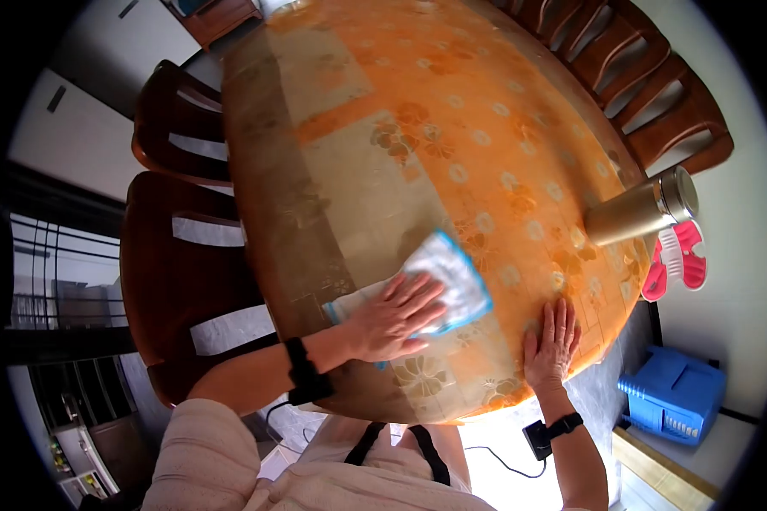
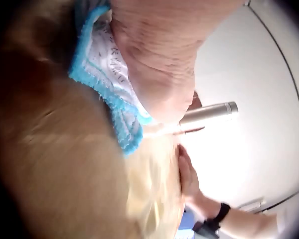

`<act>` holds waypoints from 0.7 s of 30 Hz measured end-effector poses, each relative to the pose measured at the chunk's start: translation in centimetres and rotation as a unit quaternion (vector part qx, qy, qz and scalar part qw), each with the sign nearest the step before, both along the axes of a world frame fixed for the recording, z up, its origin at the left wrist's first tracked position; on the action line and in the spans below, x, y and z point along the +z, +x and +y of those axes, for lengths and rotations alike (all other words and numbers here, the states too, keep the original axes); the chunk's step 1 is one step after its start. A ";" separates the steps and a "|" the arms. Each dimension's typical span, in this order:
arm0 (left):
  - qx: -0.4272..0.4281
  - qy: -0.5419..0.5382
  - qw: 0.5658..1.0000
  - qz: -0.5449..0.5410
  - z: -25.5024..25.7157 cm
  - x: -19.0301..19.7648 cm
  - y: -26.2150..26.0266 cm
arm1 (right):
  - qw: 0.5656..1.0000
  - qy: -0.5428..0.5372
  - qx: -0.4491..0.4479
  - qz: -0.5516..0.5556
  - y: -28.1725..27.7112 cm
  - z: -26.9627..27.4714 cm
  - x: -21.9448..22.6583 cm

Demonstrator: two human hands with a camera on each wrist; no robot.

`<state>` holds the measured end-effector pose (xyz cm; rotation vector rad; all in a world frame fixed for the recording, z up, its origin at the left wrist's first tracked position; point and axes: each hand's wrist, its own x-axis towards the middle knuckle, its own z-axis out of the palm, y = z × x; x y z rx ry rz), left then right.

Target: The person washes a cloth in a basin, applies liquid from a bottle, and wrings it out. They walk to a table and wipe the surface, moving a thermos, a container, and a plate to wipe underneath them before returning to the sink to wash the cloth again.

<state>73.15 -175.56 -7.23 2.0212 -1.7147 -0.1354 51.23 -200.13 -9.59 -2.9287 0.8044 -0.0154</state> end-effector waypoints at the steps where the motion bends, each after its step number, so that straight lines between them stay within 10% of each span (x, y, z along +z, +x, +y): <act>1: -0.019 0.011 1.000 -0.012 1.5 0.1 1.0 | 1.000 -0.005 0.008 -0.006 -0.1 -0.1 -0.2; 10: 0.180 0.047 0.969 -0.165 8.1 -1.6 23.3 | 1.000 -0.004 0.021 0.000 -0.2 -0.1 0.3; 14: 0.347 0.179 0.875 -0.286 11.7 -4.9 36.9 | 0.999 -0.006 0.042 -0.012 -0.6 -0.6 -0.1; 21: 0.544 0.223 0.800 -0.117 13.8 -5.2 53.9 | 0.999 -0.008 0.045 0.004 0.1 -0.2 0.5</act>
